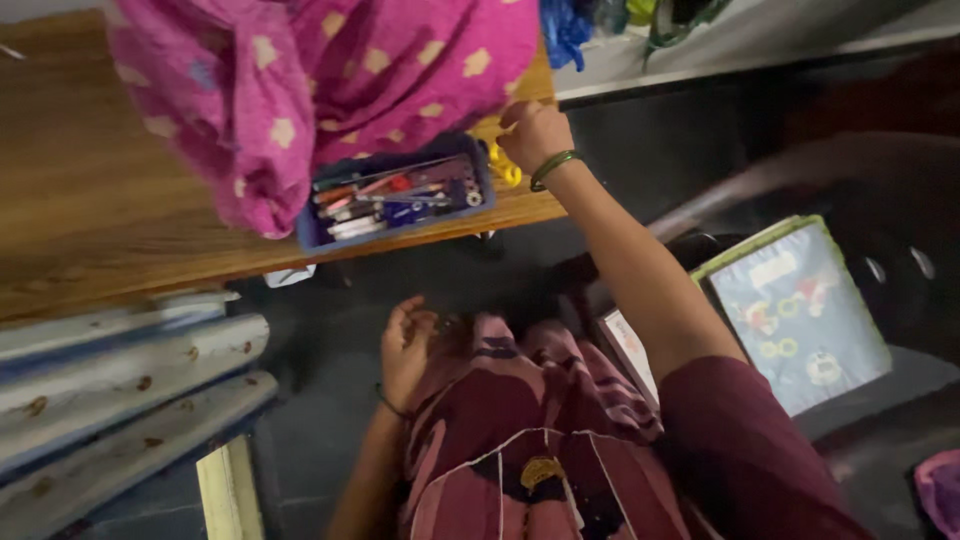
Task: The person picks up papers, a notebook, and a small chalkboard from a desk and places them one by one onto a chair, then uses shears to cut open a package and places various pens into a container.
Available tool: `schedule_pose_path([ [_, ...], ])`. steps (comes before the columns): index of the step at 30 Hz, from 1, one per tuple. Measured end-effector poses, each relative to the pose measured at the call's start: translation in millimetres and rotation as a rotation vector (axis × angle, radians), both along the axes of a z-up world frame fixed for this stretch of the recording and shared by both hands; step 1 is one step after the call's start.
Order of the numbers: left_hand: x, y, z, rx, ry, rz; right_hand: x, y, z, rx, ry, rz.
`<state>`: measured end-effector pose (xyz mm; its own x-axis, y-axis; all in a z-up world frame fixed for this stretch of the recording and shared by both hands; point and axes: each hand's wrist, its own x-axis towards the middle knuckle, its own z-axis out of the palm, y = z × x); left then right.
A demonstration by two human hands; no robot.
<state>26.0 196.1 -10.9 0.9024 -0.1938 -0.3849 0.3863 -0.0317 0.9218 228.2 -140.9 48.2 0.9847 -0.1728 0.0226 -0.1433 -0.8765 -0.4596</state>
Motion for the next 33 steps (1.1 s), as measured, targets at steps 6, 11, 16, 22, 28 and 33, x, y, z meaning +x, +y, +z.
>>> schedule_pose_path([
  [6, 9.3, 33.9, 7.6, -0.032, 0.039, 0.041, 14.8, 6.4, -79.7, 0.214, 0.150, -0.159],
  [11, 24.6, 65.1, -18.7, -0.025, -0.044, 0.050, -5.2, 4.0, -88.8, 0.316, -0.113, -0.186],
  [16, 61.2, 89.3, -33.0, -0.041, -0.174, 0.230, -64.2, 32.7, -57.6, 0.302, -0.072, -0.365],
  [22, 123.3, 83.3, -43.9, 0.045, -0.177, 0.307, -103.1, 50.8, -64.2, 0.211, -0.010, -0.241],
  [28, 119.2, 75.7, -17.5, -0.245, 0.107, 0.388, -144.4, 49.9, -51.7, 0.790, 0.278, -0.304],
  [33, 96.9, 49.0, 33.8, -0.552, 0.080, 0.357, -187.8, 54.4, -32.9, 0.911, 0.240, -0.358],
])
